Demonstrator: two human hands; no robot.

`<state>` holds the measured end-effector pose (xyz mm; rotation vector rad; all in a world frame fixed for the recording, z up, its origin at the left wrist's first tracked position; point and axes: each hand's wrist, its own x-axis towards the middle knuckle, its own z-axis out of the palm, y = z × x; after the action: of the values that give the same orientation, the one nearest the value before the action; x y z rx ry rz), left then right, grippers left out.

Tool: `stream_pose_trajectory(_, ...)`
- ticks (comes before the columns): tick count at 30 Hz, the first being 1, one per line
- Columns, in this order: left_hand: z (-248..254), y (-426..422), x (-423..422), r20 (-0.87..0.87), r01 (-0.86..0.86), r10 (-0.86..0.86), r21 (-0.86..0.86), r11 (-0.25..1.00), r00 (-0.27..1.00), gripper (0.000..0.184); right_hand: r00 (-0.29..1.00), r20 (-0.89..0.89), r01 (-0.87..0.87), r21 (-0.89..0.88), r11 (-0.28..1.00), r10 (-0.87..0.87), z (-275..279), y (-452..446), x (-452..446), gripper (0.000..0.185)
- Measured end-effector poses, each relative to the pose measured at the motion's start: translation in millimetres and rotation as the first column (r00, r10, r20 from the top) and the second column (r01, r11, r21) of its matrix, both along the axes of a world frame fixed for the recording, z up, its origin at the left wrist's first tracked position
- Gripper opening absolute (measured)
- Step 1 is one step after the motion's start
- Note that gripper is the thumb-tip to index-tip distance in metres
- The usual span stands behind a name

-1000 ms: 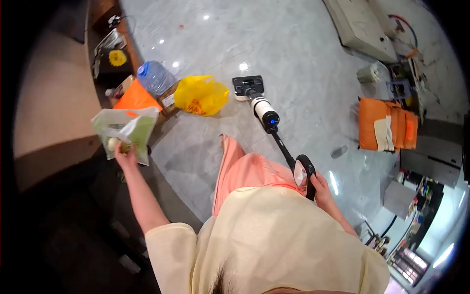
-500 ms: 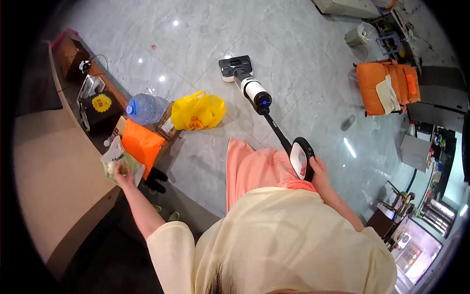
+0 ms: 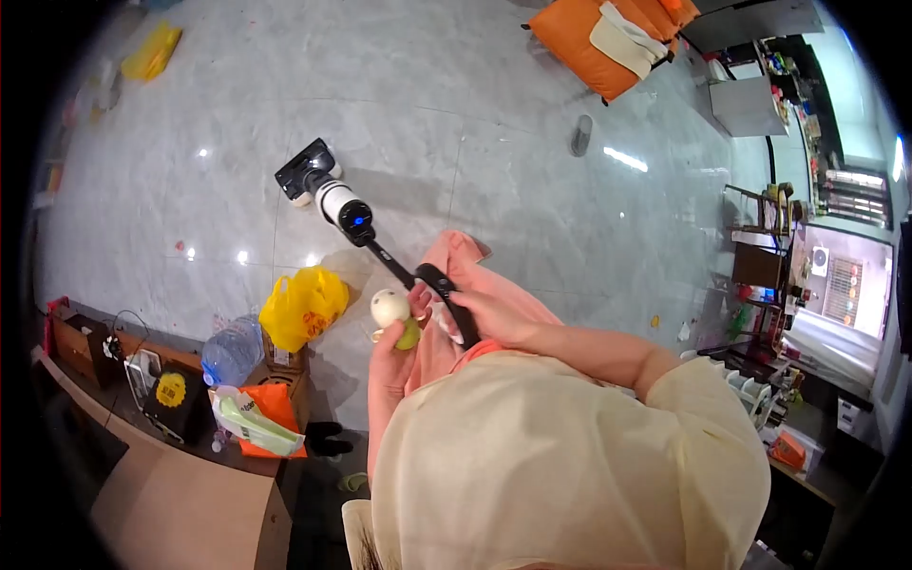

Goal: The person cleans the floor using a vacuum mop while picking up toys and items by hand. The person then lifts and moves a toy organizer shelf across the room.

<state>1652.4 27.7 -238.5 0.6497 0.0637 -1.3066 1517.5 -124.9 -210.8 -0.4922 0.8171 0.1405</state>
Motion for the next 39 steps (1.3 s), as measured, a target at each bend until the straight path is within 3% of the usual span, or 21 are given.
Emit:
stream_pose_trajectory(1,7.2,-27.1,-5.9,0.003,0.008,-0.008,0.010,1.000,1.000,0.041,0.999,0.038,0.008,-0.036,0.999,-0.007,-4.6,-13.3,4.9,0.031)
stream_pose_trajectory(3,17.8,-75.0,-14.8,-0.004,0.065,-0.071,0.436,0.898,0.997,0.037,0.991,0.136,0.008,-0.216,0.976,0.022,-39.8,-38.2,13.9,0.027)
stream_pose_trajectory(4,14.1,-94.5,-17.6,0.001,0.076,-0.085,0.450,0.890,0.996,0.037,0.987,0.144,-0.032,-0.280,0.959,0.075,-54.0,-55.3,16.8,0.028)
stream_pose_trajectory(7,-15.2,-149.6,-12.2,-0.134,-0.131,0.194,0.376,0.917,0.972,0.030,0.983,0.102,-0.099,-0.407,0.908,0.153,-85.4,-106.9,34.6,0.032)
stream_pose_trajectory(8,-21.8,-168.9,-10.6,-0.170,-0.128,0.175,0.254,0.959,0.970,0.031,0.982,0.043,-0.142,-0.471,0.870,0.184,-89.9,-125.8,36.6,0.038)
stream_pose_trajectory(10,-17.4,-211.1,-15.4,-0.092,-0.174,0.220,0.356,0.918,0.971,0.033,0.980,0.011,-0.163,-0.537,0.828,0.200,-64.3,-162.2,39.2,0.041)
stream_pose_trajectory(12,-23.0,-226.3,-15.6,-0.097,-0.143,0.181,0.309,0.940,0.979,0.033,0.978,-0.030,-0.182,-0.604,0.776,0.206,-62.1,-182.8,33.1,0.043)
stream_pose_trajectory(18,27.0,-263.8,-29.7,-0.058,-0.055,0.072,0.249,0.967,0.996,0.038,0.867,0.170,-0.288,-0.595,0.750,0.468,-42.1,-226.8,2.2,0.057)
stream_pose_trajectory(19,35.6,-266.1,-32.5,-0.073,-0.075,0.100,0.283,0.956,0.992,0.038,0.875,0.176,-0.270,-0.596,0.756,0.451,-42.3,-222.8,-0.8,0.057)
stream_pose_trajectory(21,45.4,-265.3,-27.1,-0.086,-0.085,0.119,0.317,0.944,0.989,0.039,0.865,0.208,-0.084,-0.837,0.540,0.456,-42.5,-216.7,-2.8,0.053)
stream_pose_trajectory(22,46.9,-265.2,-22.5,-0.051,-0.134,0.159,0.320,0.938,0.986,0.040,0.870,0.207,-0.080,-0.837,0.541,0.448,-42.7,-225.3,-3.4,0.053)
stream_pose_trajectory(24,47.6,-260.6,-16.5,-0.023,-0.181,0.199,0.323,0.929,0.980,0.042,0.685,0.249,-0.205,-0.835,0.510,0.685,-17.1,-249.2,-1.1,0.046)
stream_pose_trajectory(26,53.0,-256.4,-8.5,-0.031,-0.123,0.143,0.358,0.926,0.989,0.044,0.653,0.226,-0.309,-0.791,0.527,0.723,-11.4,-276.9,6.3,0.036)
stream_pose_trajectory(28,62.6,-273.1,0.5,-0.037,-0.174,0.216,0.463,0.869,0.976,0.044,0.865,0.161,-0.225,-0.720,0.656,0.475,-30.0,-296.7,12.2,0.031)
stream_pose_trajectory(31,60.4,-298.0,33.2,-0.118,-0.115,0.177,0.406,0.907,0.977,0.039,0.986,-0.008,-0.086,-0.876,0.475,0.164,-69.9,-338.7,9.6,0.025)
stream_pose_trajectory(32,57.0,-311.4,42.8,-0.135,-0.062,0.118,0.358,0.932,0.984,0.036,0.999,-0.037,-0.046,-0.916,0.399,0.029,-88.6,-355.6,4.6,0.023)
stream_pose_trajectory(33,48.9,-324.1,51.8,-0.152,-0.012,0.062,0.310,0.951,0.986,0.034,0.994,-0.088,-0.041,-0.838,0.544,-0.062,-108.2,-371.2,-1.3,0.023)
stream_pose_trajectory(34,16.7,-318.3,57.8,-0.170,-0.070,0.144,0.382,0.921,0.975,0.034,0.980,-0.153,-0.028,-0.742,0.670,-0.129,-129.9,-393.2,-8.8,0.023)
stream_pose_trajectory(36,-25.6,-326.6,59.8,-0.123,-0.119,0.210,0.513,0.850,0.970,0.035,0.937,-0.243,0.000,-0.722,0.692,-0.253,-172.9,-428.7,-21.2,0.024)
stream_pose_trajectory(37,-61.2,-316.4,61.8,-0.066,-0.118,0.168,0.468,0.876,0.984,0.036,0.938,-0.249,-0.010,-0.716,0.698,-0.241,-216.7,-438.1,-30.9,0.024)
stream_pose_trajectory(39,-97.7,-321.5,62.2,0.095,-0.185,0.162,0.623,0.760,0.982,0.032,0.818,-0.524,-0.314,-0.752,0.579,-0.237,-323.9,-460.2,-47.7,0.031)
